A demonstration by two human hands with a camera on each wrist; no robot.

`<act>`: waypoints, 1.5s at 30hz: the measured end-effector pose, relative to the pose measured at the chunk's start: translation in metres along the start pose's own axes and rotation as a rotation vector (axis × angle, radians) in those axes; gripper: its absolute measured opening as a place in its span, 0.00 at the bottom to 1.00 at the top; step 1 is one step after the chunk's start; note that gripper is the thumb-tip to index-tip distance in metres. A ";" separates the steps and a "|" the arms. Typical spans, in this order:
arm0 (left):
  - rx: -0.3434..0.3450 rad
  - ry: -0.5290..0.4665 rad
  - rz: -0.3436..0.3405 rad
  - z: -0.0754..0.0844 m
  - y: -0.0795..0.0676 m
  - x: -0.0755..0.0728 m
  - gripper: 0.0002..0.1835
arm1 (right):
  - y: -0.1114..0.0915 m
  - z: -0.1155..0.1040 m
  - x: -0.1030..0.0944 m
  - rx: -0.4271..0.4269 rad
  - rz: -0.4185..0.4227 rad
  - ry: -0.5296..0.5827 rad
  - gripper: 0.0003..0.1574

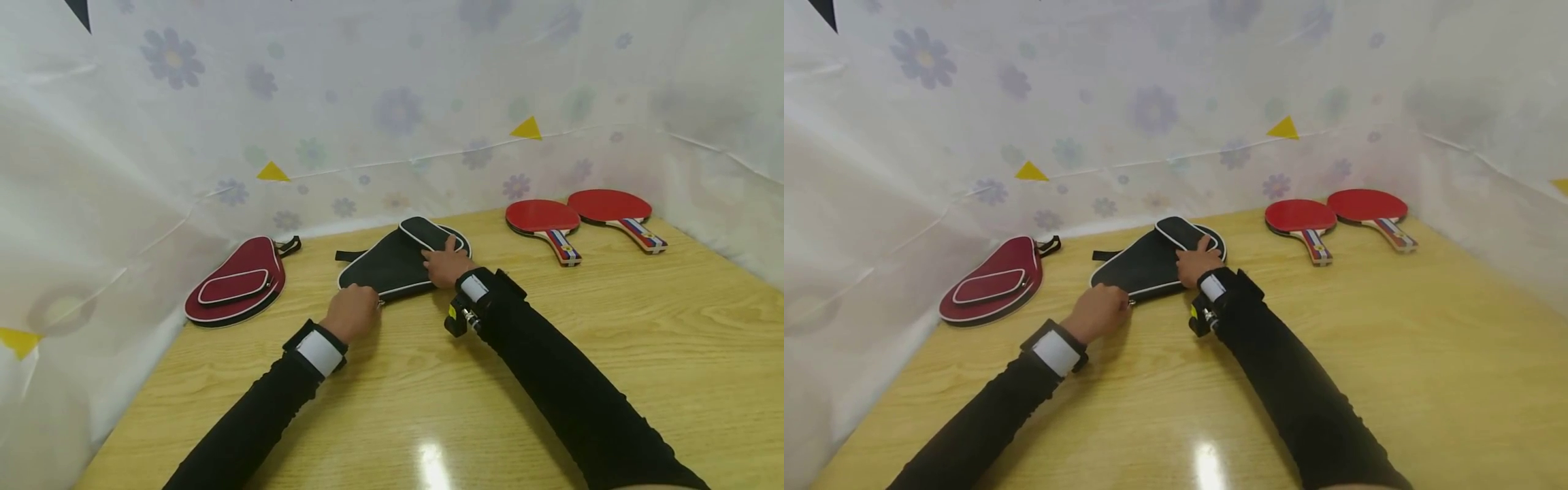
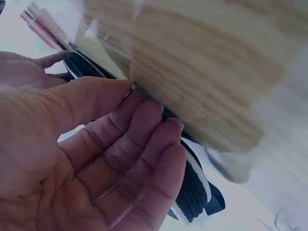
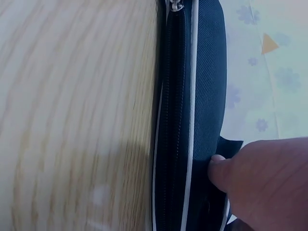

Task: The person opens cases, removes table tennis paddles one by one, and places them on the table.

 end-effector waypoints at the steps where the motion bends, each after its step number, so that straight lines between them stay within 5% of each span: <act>1: 0.002 -0.005 0.001 0.000 0.000 0.001 0.08 | 0.000 0.000 0.001 0.011 0.001 -0.006 0.30; 6: 0.020 -0.012 0.000 0.002 -0.001 0.002 0.08 | -0.006 -0.003 0.004 0.150 -0.016 -0.009 0.37; 13: 0.003 -0.028 -0.045 0.005 0.002 0.003 0.10 | -0.010 -0.031 0.002 0.151 0.037 -0.107 0.50; 33: -0.105 0.005 -0.056 0.025 0.002 0.009 0.08 | -0.009 -0.041 0.004 0.346 0.053 0.199 0.59; 45: -0.059 -0.001 -0.001 0.031 0.004 0.006 0.08 | -0.003 -0.041 0.008 0.445 0.098 0.256 0.66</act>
Point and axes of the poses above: each hand's wrist, its own y-axis towards the middle knuckle, its own x-axis out of the palm, z = x × y, the point moved 8 cm from there along y, towards the middle knuckle, and after that the axes turned 7 degrees about z, right-handed, at the moved point
